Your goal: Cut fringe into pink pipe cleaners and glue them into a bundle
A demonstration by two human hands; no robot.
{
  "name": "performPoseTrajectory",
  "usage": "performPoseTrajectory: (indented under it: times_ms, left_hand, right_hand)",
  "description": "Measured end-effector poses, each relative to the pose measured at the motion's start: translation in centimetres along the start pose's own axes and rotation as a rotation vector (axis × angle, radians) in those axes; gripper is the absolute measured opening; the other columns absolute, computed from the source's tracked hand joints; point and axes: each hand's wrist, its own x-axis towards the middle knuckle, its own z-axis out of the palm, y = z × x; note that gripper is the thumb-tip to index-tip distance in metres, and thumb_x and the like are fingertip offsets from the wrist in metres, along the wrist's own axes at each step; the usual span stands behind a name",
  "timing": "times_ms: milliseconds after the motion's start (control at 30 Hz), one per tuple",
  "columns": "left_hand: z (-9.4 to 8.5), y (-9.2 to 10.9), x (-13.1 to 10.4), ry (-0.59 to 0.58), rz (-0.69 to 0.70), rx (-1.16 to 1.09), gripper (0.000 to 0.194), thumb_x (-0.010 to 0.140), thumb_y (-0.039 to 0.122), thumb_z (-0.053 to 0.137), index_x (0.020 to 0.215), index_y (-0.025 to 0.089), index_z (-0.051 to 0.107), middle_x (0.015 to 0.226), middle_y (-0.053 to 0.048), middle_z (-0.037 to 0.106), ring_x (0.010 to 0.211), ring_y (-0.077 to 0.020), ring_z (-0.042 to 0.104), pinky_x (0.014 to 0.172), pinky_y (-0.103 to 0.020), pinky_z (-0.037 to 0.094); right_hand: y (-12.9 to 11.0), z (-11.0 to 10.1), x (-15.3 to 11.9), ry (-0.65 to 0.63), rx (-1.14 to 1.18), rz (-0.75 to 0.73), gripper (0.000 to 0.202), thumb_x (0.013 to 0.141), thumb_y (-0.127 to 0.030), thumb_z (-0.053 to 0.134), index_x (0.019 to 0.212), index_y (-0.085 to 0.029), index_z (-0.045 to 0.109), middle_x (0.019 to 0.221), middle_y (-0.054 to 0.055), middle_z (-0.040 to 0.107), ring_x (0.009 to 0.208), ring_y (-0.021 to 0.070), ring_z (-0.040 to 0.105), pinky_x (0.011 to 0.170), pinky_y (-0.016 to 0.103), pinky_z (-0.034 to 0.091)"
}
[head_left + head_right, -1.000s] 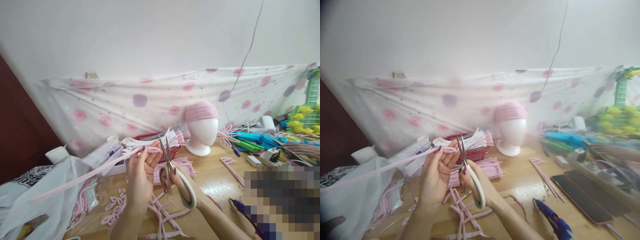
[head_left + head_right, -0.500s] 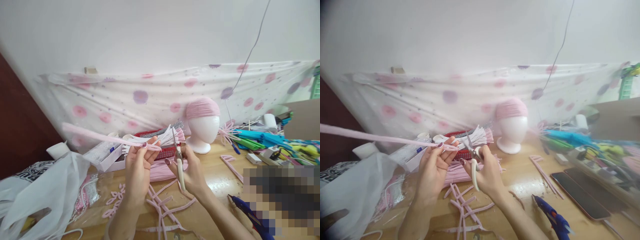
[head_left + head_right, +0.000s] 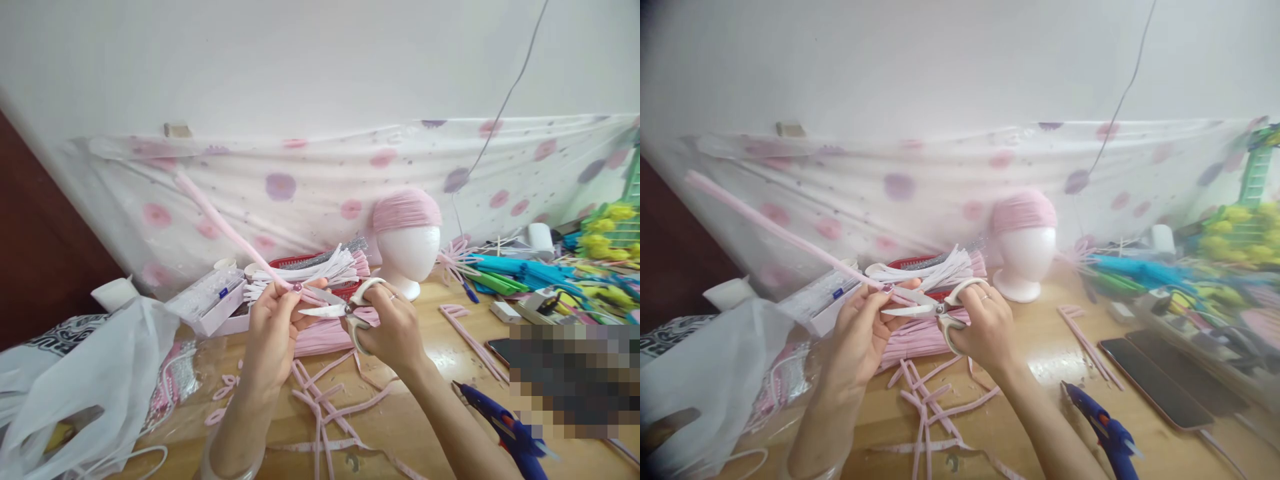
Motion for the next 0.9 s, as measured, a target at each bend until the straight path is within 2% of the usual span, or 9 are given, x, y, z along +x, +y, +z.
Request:
performPoseTrajectory:
  times_ms: [167,333,533,700,900]
  left_hand:
    - [-0.11,-0.03,0.11,-0.004,-0.014,0.011,0.018,0.071,0.024,0.073,0.074,0.017,0.057,0.084,-0.008,0.078,0.084,-0.0262,0.075,0.078,-0.042,0.06]
    - [-0.08,0.12,0.09,0.003,-0.01,0.026,0.019,0.071,0.026,0.073,0.074,0.018,0.056,0.084,-0.009,0.078,0.08,-0.0262,0.075,0.077,-0.043,0.06]
    - [-0.09,0.16,0.1,-0.001,-0.001,0.042,0.019,0.074,0.025,0.071,0.078,0.018,0.054,0.086,-0.01,0.078,0.075,-0.026,0.075,0.068,-0.039,0.061]
    - [-0.29,0.06,-0.01,-0.003,0.02,0.066,0.018,0.076,0.025,0.07,0.078,0.018,0.053,0.087,-0.01,0.078,0.078,-0.0265,0.075,0.069,-0.038,0.061]
    - [-0.16,0.1,0.14,0.015,0.017,0.048,0.017,0.074,0.023,0.07,0.077,0.018,0.054,0.086,-0.01,0.079,0.078,-0.028,0.076,0.068,-0.039,0.062]
  right_hand:
    - [-0.18,-0.03,0.05,-0.014,-0.032,0.009,0.018,0.067,-0.012,0.058,0.076,-0.024,0.048,0.064,-0.001,0.06,0.061,0.0169,0.055,0.059,0.026,0.041]
    - [-0.28,-0.05,0.08,-0.026,-0.058,0.016,0.015,0.068,-0.014,0.058,0.075,-0.023,0.049,0.063,-0.001,0.062,0.057,0.0156,0.056,0.056,0.026,0.037]
    - [-0.32,-0.13,-0.03,-0.062,-0.111,0.024,0.013,0.07,-0.018,0.06,0.072,-0.023,0.049,0.061,-0.001,0.062,0.057,0.0159,0.056,0.056,0.026,0.035]
    - [-0.25,-0.2,0.01,-0.13,-0.138,0.046,0.011,0.07,-0.019,0.06,0.072,-0.022,0.05,0.063,0.0,0.062,0.059,0.0158,0.056,0.057,0.025,0.035]
    - [-0.21,-0.16,-0.09,-0.116,-0.144,0.052,0.011,0.071,-0.02,0.062,0.07,-0.022,0.051,0.062,-0.001,0.062,0.057,0.014,0.055,0.055,0.024,0.033]
